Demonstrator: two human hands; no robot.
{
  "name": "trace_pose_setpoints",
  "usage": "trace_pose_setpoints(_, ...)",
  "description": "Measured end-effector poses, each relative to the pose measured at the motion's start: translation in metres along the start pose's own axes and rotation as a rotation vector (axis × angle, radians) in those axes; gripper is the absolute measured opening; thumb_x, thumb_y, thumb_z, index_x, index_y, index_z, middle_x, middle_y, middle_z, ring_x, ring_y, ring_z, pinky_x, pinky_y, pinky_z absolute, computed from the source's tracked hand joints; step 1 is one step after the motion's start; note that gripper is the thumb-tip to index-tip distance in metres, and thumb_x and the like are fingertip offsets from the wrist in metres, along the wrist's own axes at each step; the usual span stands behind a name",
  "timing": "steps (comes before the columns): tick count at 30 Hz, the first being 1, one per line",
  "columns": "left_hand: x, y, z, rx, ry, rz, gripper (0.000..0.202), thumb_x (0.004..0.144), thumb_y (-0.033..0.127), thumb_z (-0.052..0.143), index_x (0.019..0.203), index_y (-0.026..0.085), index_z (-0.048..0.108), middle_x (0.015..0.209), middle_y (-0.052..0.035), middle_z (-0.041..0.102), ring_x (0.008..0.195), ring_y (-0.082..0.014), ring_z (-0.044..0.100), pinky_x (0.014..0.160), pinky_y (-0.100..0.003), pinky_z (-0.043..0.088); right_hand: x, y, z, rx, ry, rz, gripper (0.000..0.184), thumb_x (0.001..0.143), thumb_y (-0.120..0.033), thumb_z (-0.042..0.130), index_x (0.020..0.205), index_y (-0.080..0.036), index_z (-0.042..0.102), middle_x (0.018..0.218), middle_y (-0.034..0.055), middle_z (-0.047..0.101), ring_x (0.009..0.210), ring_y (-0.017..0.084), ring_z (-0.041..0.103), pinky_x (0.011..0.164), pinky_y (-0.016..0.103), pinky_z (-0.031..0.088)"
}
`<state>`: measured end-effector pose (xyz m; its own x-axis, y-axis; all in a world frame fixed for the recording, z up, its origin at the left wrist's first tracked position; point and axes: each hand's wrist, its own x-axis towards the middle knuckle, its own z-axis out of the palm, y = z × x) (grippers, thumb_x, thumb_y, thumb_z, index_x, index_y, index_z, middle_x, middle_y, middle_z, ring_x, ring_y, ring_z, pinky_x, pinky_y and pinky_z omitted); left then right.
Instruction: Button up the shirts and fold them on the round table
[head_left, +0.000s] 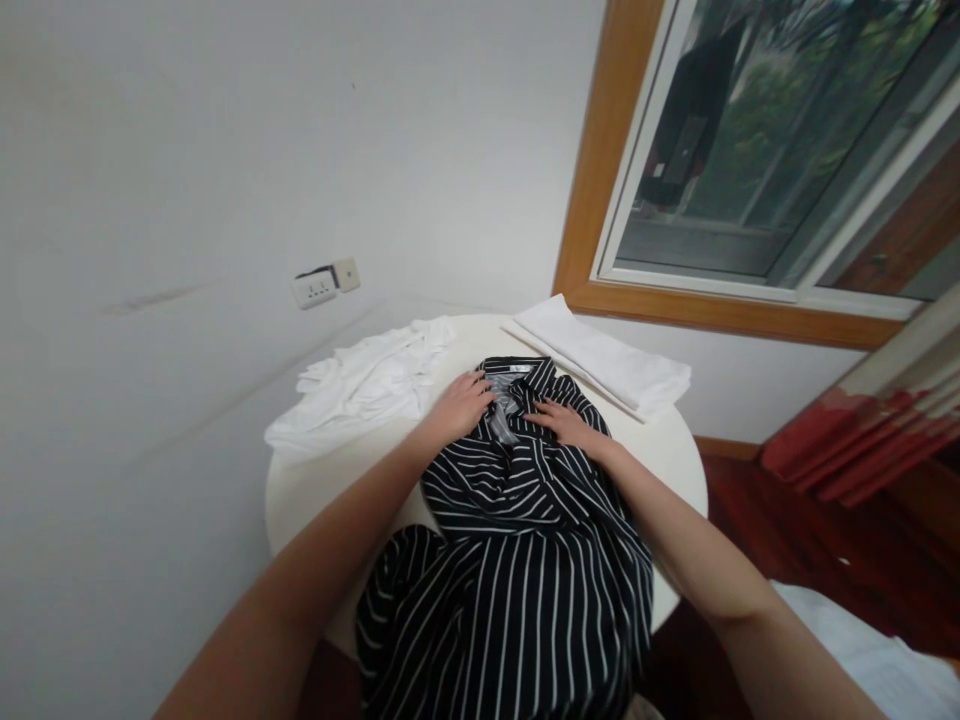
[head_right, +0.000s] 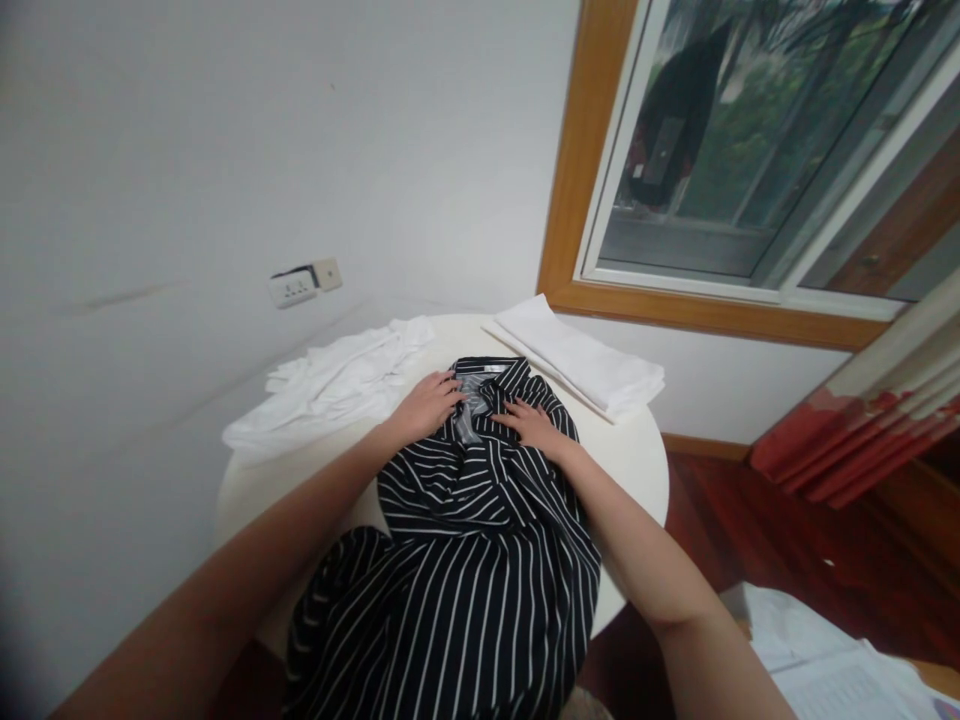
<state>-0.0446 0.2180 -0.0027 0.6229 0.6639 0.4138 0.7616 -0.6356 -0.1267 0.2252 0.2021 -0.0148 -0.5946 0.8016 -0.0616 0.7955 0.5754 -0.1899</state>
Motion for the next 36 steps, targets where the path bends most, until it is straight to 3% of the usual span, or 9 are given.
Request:
trace_pose_setpoints(5,0.016,-0.020,-0.021,0.023,-0.096,-0.037,0.012,0.083,0.027,0.057,0.083,0.018,0.066,0.089,-0.0099,0.061,0.098,-0.0262,0.053,0.087,-0.040,0.042,-0.008,-0.005,-0.009,0.003,0.098,-0.030,0.042,0.089,-0.040,0.054,0.130,-0.030,0.055,0.143,0.0087,0.046,0.134,0.028,0.036,0.107,0.052,0.028)
trace_pose_setpoints(8,0.023,-0.036,-0.032,-0.044,-0.107,0.004,0.019,0.083,0.032,0.057,0.073,0.018,0.065,0.087,-0.0088,0.062,0.096,-0.0250,0.052,0.085,-0.038,0.041,-0.007,-0.016,-0.013,-0.042,0.270,-0.010,0.038,0.093,-0.050,0.046,0.115,-0.027,0.066,0.125,0.0084,0.060,0.124,0.027,0.047,0.106,0.054,0.028)
trace_pose_setpoints(10,0.027,-0.043,-0.038,-0.173,-0.093,0.043,0.021,0.086,0.036,0.053,0.079,0.019,0.064,0.091,-0.0065,0.063,0.097,-0.0227,0.053,0.089,-0.037,0.040,-0.003,-0.023,-0.011,-0.032,0.359,-0.066,0.041,0.093,-0.050,0.044,0.118,-0.025,0.064,0.123,0.0088,0.062,0.121,0.025,0.050,0.106,0.050,0.030)
trace_pose_setpoints(13,0.032,-0.044,-0.047,-0.407,-0.072,-0.002,0.027,0.090,0.041,0.043,0.091,0.020,0.060,0.094,-0.0031,0.064,0.092,-0.0190,0.055,0.088,-0.033,0.041,0.007,-0.029,-0.004,0.040,0.322,-0.238,0.044,0.095,-0.045,0.044,0.131,-0.023,0.054,0.134,0.0090,0.055,0.125,0.021,0.048,0.106,0.039,0.034)
trace_pose_setpoints(16,0.040,-0.037,-0.052,-0.540,-0.052,-0.098,0.031,0.091,0.046,0.039,0.092,0.020,0.056,0.087,-0.0011,0.061,0.083,-0.0170,0.055,0.080,-0.030,0.043,0.013,-0.032,0.006,0.060,0.188,-0.268,0.047,0.093,-0.044,0.049,0.136,-0.027,0.049,0.145,0.0075,0.044,0.135,0.024,0.037,0.109,0.047,0.028)
trace_pose_setpoints(22,0.064,-0.021,-0.033,-0.547,0.052,-0.173,0.031,0.094,0.046,0.034,0.098,0.021,0.052,0.089,-0.0010,0.060,0.083,-0.0169,0.055,0.079,-0.030,0.044,0.015,-0.035,0.010,0.025,0.038,-0.386,0.030,0.087,-0.027,0.060,0.117,-0.027,0.063,0.145,0.0071,0.043,0.139,0.025,0.029,0.110,0.055,0.017)
trace_pose_setpoints(28,0.066,-0.001,-0.001,-0.019,-0.016,-0.263,0.023,0.091,0.035,0.044,0.103,0.023,0.059,0.095,-0.0094,0.062,0.100,-0.0276,0.053,0.093,-0.045,0.036,0.010,-0.032,0.002,0.213,0.196,-0.435,0.016,0.086,-0.019,0.055,0.092,-0.018,0.070,0.110,0.0079,0.067,0.109,0.020,0.057,0.099,0.036,0.040)
trace_pose_setpoints(32,0.052,0.018,-0.003,0.069,0.082,-0.283,0.032,0.088,0.028,0.049,0.119,0.023,0.056,0.115,-0.0120,0.058,0.111,-0.0290,0.047,0.099,-0.047,0.032,-0.003,-0.019,-0.011,0.316,0.485,-0.202,0.027,0.092,-0.023,0.044,0.102,-0.018,0.069,0.106,0.0055,0.069,0.101,0.017,0.060,0.094,0.032,0.042)
trace_pose_setpoints(36,0.035,0.042,-0.010,-0.073,0.105,-0.277,0.033,0.092,0.028,0.040,0.121,0.019,0.055,0.118,-0.0112,0.058,0.112,-0.0260,0.049,0.098,-0.042,0.038,-0.009,0.003,-0.020,0.168,0.578,0.142,0.031,0.093,-0.028,0.042,0.100,-0.020,0.071,0.102,0.0061,0.069,0.100,0.021,0.058,0.094,0.035,0.040)
